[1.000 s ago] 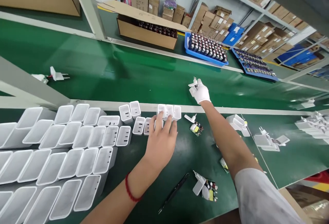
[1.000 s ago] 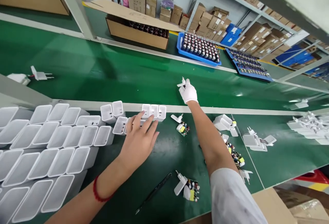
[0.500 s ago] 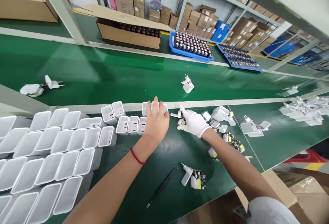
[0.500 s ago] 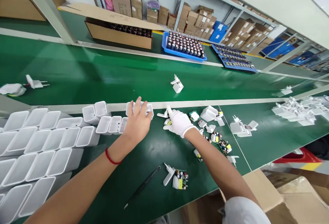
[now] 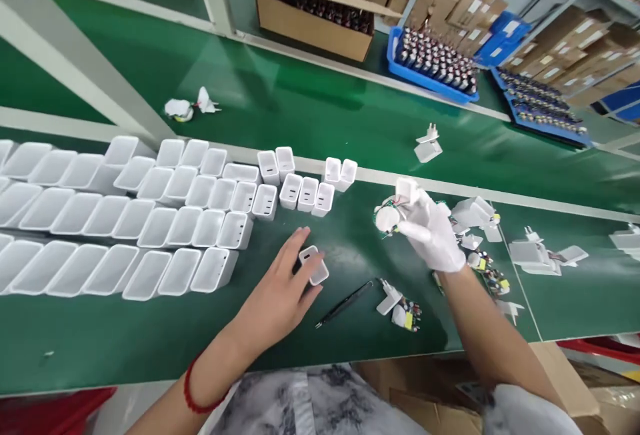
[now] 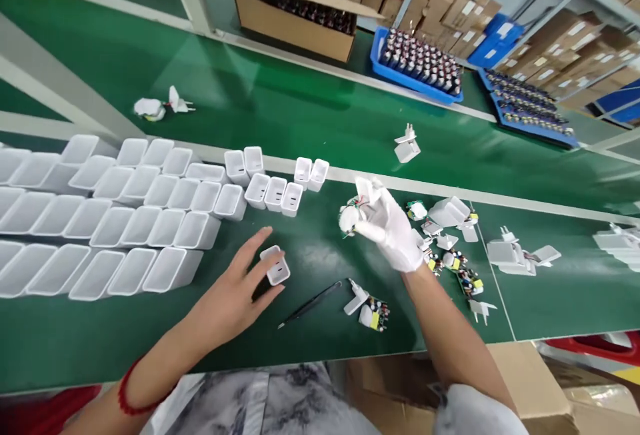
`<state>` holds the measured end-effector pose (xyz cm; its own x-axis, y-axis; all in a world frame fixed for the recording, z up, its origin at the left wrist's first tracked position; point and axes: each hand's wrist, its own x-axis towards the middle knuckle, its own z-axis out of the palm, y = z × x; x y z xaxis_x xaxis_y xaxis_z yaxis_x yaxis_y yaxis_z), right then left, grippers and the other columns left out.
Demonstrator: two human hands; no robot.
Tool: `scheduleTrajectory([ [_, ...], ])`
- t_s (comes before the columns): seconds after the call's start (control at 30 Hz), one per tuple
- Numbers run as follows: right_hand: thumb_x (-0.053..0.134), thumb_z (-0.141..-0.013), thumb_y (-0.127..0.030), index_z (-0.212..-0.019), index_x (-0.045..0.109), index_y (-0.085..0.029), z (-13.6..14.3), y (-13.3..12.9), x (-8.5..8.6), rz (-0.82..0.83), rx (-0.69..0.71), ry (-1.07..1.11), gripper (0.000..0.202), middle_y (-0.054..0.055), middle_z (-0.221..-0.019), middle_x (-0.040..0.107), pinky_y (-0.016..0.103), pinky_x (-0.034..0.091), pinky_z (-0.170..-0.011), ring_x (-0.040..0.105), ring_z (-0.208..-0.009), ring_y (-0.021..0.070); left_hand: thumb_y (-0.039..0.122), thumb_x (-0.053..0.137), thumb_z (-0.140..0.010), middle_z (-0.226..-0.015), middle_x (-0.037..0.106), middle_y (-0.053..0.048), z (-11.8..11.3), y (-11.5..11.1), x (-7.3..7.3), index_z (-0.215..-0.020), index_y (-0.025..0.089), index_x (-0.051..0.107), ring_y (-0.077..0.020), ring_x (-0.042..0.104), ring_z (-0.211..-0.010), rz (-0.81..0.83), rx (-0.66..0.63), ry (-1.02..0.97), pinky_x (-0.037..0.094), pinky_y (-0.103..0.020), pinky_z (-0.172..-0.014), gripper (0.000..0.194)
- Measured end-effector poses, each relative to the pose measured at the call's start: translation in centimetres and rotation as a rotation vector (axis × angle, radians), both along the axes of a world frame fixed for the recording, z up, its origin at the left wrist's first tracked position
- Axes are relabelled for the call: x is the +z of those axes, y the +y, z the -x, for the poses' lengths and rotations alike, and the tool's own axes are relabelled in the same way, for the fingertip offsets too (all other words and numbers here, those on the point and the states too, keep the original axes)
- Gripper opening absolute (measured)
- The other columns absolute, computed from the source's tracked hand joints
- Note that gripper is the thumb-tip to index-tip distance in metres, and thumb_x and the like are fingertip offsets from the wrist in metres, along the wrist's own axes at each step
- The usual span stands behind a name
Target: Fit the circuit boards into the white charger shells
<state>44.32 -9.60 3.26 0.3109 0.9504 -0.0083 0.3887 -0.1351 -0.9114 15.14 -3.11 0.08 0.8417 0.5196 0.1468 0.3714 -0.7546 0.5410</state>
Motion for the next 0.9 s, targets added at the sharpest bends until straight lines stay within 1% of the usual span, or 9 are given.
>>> scheduleTrajectory([
  [0.03, 0.071, -0.077, -0.054, -0.143, 0.031, -0.03, 1.5, -0.3, 0.2, -0.09, 0.015, 0.171, 0.08, 0.009, -0.117, 0.061, 0.044, 0.058, -0.082, 0.066, -0.097, 0.0256, 0.023, 0.056, -0.094, -0.155, 0.033, -0.02, 0.3, 0.0, -0.4, -0.133, 0.019, 0.047, -0.0362, 0.042, -0.14, 0.079, 0.08, -0.03, 0.055, -0.047, -0.098, 0.041],
  [0.1, 0.08, -0.071, -0.048, -0.141, 0.034, -0.035, 4.7, -0.6, 0.4, -0.178, 0.055, 0.401, 0.085, 0.006, -0.114, 0.062, 0.047, 0.057, -0.087, 0.065, -0.102, 0.0269, 0.028, 0.062, -0.091, -0.153, 0.038, -0.017, 0.6, 0.2, -1.1, -0.143, 0.024, 0.033, -0.033, 0.047, -0.137, 0.242, 0.193, -0.058, 0.058, -0.042, -0.093, 0.06],
  [0.2, 0.081, -0.073, -0.039, -0.146, 0.026, -0.04, 8.4, -0.6, -0.3, -0.187, 0.146, 0.506, 0.092, 0.004, -0.114, 0.063, 0.049, 0.053, -0.095, 0.064, -0.11, 0.0265, 0.027, 0.063, -0.089, -0.144, 0.052, -0.011, 0.6, 0.6, -1.4, -0.142, 0.026, 0.032, -0.0288, 0.054, -0.131, 0.44, 0.213, -0.075, 0.059, -0.04, -0.092, 0.061],
  [0.27, 0.08, -0.075, -0.036, -0.149, 0.022, -0.041, 9.8, -0.4, -1.1, -0.182, 0.223, 0.508, 0.094, 0.004, -0.117, 0.062, 0.049, 0.051, -0.097, 0.063, -0.112, 0.0256, 0.028, 0.062, -0.089, -0.143, 0.055, -0.009, 0.7, 0.8, -1.5, -0.141, 0.026, 0.034, -0.0281, 0.056, -0.129, 0.513, 0.198, -0.083, 0.058, -0.042, -0.095, 0.058],
  [0.4, 0.075, -0.081, -0.031, -0.152, 0.018, -0.039, 10.4, 0.2, -2.4, -0.136, 0.335, 0.403, 0.092, 0.005, -0.123, 0.06, 0.049, 0.047, -0.104, 0.06, -0.116, 0.024, 0.029, 0.062, -0.09, -0.143, 0.055, -0.009, 0.9, 1.1, -1.6, -0.14, 0.025, 0.037, -0.029, 0.055, -0.13, 0.577, 0.176, -0.095, 0.054, -0.045, -0.101, 0.057],
  [0.53, 0.076, -0.08, -0.03, -0.152, 0.021, -0.043, 10.2, 0.2, -2.7, -0.048, 0.306, 0.333, 0.091, 0.003, -0.132, 0.057, 0.051, 0.042, -0.108, 0.055, -0.124, 0.0255, 0.028, 0.062, -0.09, -0.144, 0.054, -0.009, 1.0, 1.0, -2.1, -0.142, 0.024, 0.036, -0.0284, 0.054, -0.132, 0.579, 0.172, -0.135, 0.05, -0.044, -0.106, 0.058],
  [0.63, 0.077, -0.079, -0.029, -0.149, 0.026, -0.045, 10.2, 0.1, -2.8, -0.036, 0.28, 0.327, 0.088, 0.002, -0.138, 0.055, 0.054, 0.041, -0.109, 0.051, -0.131, 0.0277, 0.03, 0.061, -0.091, -0.146, 0.053, -0.008, 1.1, 0.9, -2.5, -0.143, 0.025, 0.034, -0.0281, 0.053, -0.133, 0.585, 0.165, -0.146, 0.049, -0.045, -0.108, 0.06],
  [0.8, 0.079, -0.077, -0.024, -0.147, 0.032, -0.042, 10.4, 0.0, -3.1, -0.056, 0.255, 0.316, 0.086, 0.003, -0.135, 0.058, 0.052, 0.042, -0.11, 0.054, -0.129, 0.0283, 0.03, 0.061, -0.091, -0.145, 0.053, -0.007, 1.3, 0.9, -2.6, -0.143, 0.027, 0.034, -0.028, 0.055, -0.131, 0.577, 0.16, -0.158, 0.055, -0.042, -0.101, 0.059],
  [0.9, 0.079, -0.077, -0.023, -0.145, 0.034, -0.043, 10.4, 0.0, -3.2, -0.049, 0.252, 0.287, 0.084, 0.002, -0.137, 0.057, 0.051, 0.04, -0.112, 0.054, -0.129, 0.0269, 0.028, 0.062, -0.091, -0.146, 0.053, -0.007, 1.3, 1.0, -2.5, -0.143, 0.026, 0.034, -0.027, 0.054, -0.131, 0.554, 0.157, -0.157, 0.055, -0.041, -0.1, 0.059],
])
